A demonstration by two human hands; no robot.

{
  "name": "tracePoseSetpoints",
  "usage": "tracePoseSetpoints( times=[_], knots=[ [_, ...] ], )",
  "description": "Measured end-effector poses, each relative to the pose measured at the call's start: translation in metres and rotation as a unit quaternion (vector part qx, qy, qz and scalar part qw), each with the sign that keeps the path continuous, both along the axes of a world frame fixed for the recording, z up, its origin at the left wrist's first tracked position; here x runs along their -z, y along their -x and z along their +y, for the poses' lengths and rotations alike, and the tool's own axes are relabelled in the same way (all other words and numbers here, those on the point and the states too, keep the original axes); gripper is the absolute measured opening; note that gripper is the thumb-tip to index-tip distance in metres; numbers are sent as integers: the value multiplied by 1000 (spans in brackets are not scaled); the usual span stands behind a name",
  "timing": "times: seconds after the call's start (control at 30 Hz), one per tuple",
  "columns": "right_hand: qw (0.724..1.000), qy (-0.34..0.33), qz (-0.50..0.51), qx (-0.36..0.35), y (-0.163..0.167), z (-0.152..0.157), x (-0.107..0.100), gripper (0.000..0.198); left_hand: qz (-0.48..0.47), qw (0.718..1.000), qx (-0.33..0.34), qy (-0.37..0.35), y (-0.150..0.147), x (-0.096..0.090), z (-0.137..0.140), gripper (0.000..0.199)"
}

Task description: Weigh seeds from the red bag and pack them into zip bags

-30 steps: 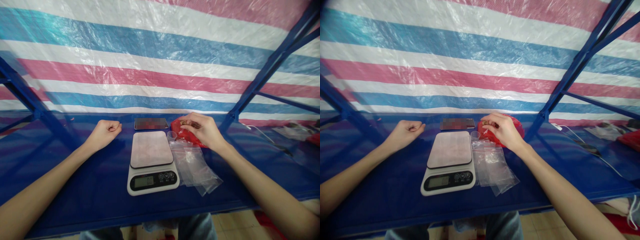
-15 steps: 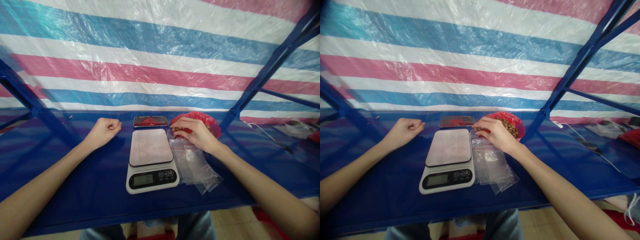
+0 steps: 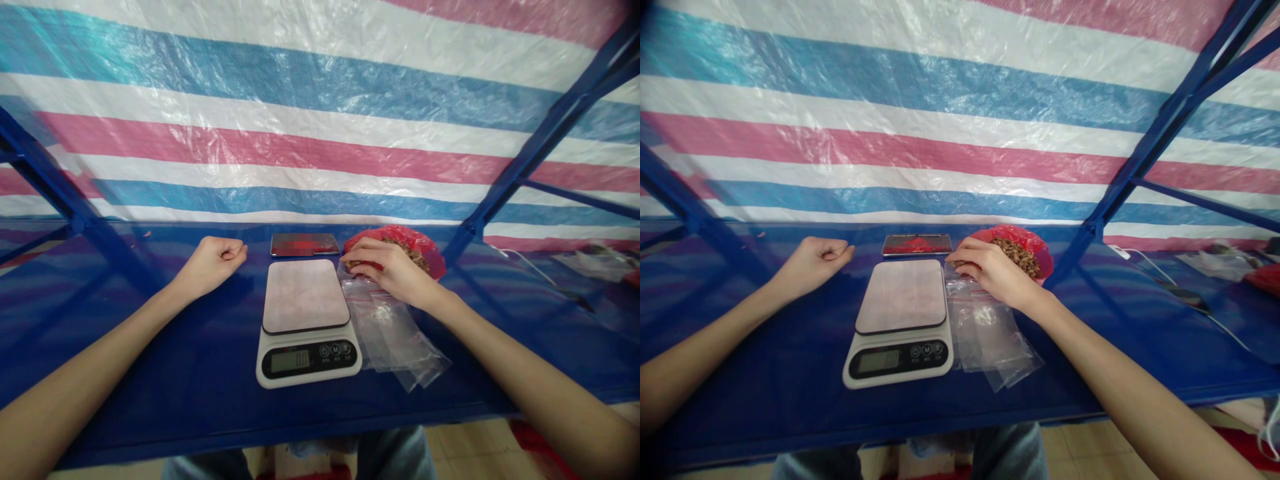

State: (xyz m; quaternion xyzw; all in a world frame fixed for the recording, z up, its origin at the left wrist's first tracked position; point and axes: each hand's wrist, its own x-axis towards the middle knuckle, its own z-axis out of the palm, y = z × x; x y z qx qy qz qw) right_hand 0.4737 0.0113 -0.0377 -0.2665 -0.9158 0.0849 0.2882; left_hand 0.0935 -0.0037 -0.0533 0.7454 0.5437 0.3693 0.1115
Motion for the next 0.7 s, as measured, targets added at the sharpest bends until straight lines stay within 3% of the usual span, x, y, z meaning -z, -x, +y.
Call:
tracePoseSetpoints(
  times=[0.7],
  knots=[
    [1000,-5,5,21,0,0,-2,26,-8,1000,0,-7,-1,-1,0,44]
  ],
)
